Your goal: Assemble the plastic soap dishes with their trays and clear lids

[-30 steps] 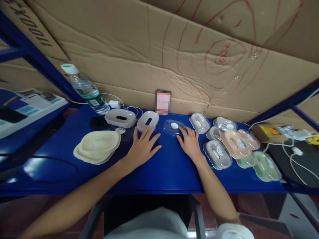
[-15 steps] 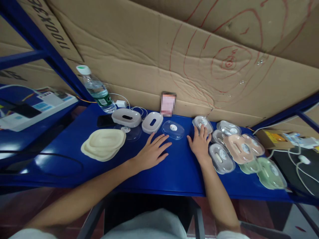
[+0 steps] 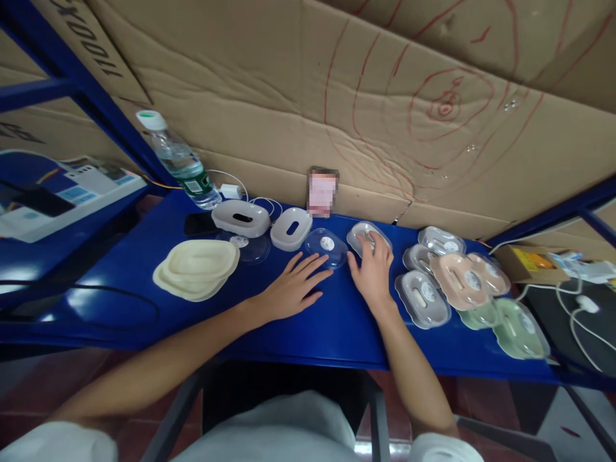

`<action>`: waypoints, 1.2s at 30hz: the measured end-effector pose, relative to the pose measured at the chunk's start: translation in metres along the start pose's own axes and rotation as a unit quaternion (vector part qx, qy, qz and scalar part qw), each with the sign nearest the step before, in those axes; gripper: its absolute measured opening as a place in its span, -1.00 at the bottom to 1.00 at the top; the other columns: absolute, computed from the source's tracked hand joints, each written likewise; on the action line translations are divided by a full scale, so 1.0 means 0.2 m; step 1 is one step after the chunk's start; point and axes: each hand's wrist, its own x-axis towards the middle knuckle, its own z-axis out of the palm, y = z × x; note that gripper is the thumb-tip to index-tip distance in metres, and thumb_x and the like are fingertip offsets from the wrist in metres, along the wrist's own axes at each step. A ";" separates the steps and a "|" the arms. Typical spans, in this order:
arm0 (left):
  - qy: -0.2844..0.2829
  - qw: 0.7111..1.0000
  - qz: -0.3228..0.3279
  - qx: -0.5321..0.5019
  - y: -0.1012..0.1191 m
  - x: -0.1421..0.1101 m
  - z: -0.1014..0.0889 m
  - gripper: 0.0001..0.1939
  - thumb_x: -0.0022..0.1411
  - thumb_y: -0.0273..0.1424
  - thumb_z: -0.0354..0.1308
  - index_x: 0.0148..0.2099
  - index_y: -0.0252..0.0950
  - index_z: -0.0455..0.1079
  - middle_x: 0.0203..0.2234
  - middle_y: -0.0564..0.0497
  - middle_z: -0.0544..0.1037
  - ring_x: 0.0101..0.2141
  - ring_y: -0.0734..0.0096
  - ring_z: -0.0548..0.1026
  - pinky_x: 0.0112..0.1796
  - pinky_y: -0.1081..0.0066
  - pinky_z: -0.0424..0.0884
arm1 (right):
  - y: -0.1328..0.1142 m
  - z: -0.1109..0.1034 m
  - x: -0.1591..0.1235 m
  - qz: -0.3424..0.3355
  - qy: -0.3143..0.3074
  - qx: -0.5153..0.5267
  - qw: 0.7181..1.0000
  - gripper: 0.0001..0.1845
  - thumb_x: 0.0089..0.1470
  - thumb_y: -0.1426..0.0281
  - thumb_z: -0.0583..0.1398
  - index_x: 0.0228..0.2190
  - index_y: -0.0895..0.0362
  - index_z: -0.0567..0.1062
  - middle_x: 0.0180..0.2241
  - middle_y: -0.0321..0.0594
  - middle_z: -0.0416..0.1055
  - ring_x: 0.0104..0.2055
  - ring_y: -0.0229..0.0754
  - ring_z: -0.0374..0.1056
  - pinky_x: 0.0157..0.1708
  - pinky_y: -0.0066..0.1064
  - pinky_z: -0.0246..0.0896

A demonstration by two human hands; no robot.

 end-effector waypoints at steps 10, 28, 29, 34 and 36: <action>-0.009 1.000 0.005 -0.011 0.00 0.00 -0.01 -0.45 0.52 -0.31 0.07 0.48 -0.21 0.24 0.54 -0.18 0.11 0.49 -0.07 0.13 0.43 -0.19 0.07 | 0.07 0.03 -0.01 0.076 -0.071 -0.082 0.991 -0.34 0.41 0.15 0.10 0.41 0.13 0.23 0.43 0.25 0.15 0.47 0.38 0.03 0.33 0.45 -0.09; -0.006 1.000 0.012 -0.001 0.00 -0.01 -0.02 -0.43 0.52 -0.29 0.08 0.50 -0.17 0.20 0.52 -0.18 0.16 0.46 -0.13 0.19 0.41 -0.23 0.05 | 0.10 0.00 0.03 0.045 -0.035 0.110 0.992 -0.44 0.42 0.04 0.09 0.19 0.15 0.52 0.17 0.07 0.51 0.24 0.12 0.40 0.26 -0.05 0.30; -0.008 1.000 0.013 -0.001 0.01 -0.02 -0.02 -0.43 0.53 -0.29 0.08 0.50 -0.17 0.20 0.52 -0.18 0.17 0.46 -0.13 0.20 0.42 -0.24 0.04 | 0.12 0.01 0.04 0.056 -0.033 0.096 0.993 -0.44 0.42 0.06 0.08 0.19 0.16 0.52 0.17 0.08 0.51 0.24 0.12 0.41 0.24 -0.05 0.30; -0.014 1.000 0.017 -0.001 0.01 -0.02 -0.04 -0.45 0.53 -0.26 0.07 0.48 -0.17 0.22 0.49 -0.19 0.23 0.44 -0.12 0.23 0.42 -0.25 0.01 | 0.13 0.01 0.04 0.065 -0.030 -0.001 0.997 -0.45 0.49 0.15 -0.03 0.26 0.17 0.47 0.28 0.08 0.46 0.35 0.16 0.33 0.32 0.06 0.10; -0.013 1.000 0.014 -0.001 0.01 -0.02 -0.03 -0.46 0.53 -0.26 0.07 0.47 -0.18 0.24 0.47 -0.19 0.26 0.43 -0.12 0.24 0.41 -0.29 0.00 | 0.09 -0.01 0.04 0.016 -0.042 -0.004 0.999 -0.45 0.52 0.15 -0.05 0.23 0.16 0.51 0.25 0.05 0.49 0.34 0.11 0.34 0.33 0.02 0.05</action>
